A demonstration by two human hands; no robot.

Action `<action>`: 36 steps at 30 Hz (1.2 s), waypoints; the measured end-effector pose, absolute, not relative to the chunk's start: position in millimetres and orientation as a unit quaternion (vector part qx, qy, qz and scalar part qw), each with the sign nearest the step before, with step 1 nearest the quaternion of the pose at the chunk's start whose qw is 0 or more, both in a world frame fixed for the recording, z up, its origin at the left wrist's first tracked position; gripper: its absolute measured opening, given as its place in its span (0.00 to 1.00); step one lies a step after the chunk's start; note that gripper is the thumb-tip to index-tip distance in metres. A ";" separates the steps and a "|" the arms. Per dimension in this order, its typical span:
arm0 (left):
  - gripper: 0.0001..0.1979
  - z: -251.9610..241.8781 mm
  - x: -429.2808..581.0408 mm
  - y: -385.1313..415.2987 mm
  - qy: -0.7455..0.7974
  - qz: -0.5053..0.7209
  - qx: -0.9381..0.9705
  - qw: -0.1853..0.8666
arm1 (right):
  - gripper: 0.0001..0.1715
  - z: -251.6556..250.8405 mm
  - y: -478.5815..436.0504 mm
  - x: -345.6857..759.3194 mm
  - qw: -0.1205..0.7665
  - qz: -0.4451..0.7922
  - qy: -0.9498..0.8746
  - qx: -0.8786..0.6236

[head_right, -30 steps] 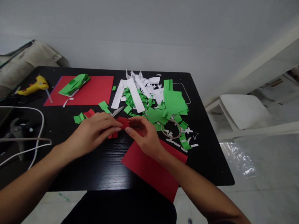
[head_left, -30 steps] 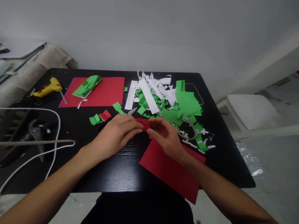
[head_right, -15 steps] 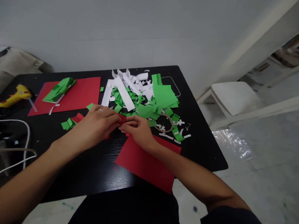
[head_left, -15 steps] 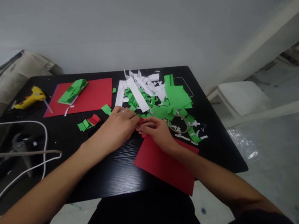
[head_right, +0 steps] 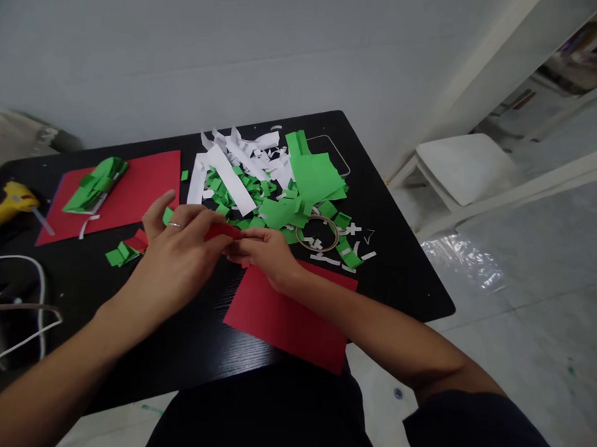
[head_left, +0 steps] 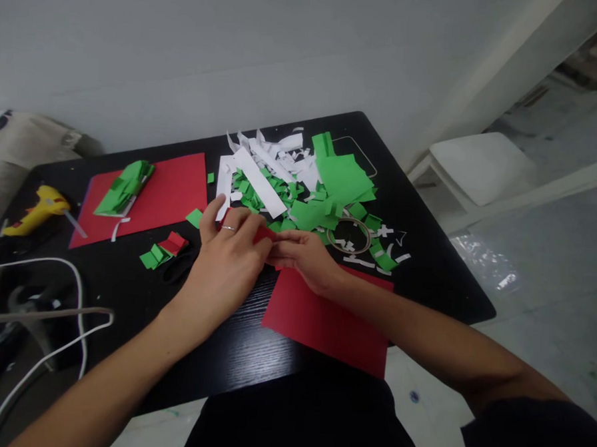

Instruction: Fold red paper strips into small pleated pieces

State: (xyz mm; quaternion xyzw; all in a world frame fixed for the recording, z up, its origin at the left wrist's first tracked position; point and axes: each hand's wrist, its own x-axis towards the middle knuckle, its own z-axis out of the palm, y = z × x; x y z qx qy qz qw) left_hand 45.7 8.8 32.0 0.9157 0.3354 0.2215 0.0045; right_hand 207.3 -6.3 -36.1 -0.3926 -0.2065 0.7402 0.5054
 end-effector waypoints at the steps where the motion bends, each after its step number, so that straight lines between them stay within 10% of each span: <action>1: 0.11 32.1 45.9 7.0 0.339 0.221 0.915 -0.013 | 0.13 -35.8 -5.7 208.1 0.503 0.748 -0.195 -0.386; 18: 0.19 49.9 21.0 5.2 0.320 0.350 0.879 -0.040 | 0.14 -33.0 1.4 217.5 0.470 0.803 -0.174 -0.323; 25: 0.17 -0.4 8.6 15.1 0.427 0.430 0.778 0.165 | 0.10 -31.3 2.0 217.0 0.443 0.827 -0.141 -0.317; 36: 0.15 -4.6 9.7 9.1 0.308 0.377 0.871 0.068 | 0.13 -29.2 -0.8 222.4 0.414 0.853 -0.154 -0.278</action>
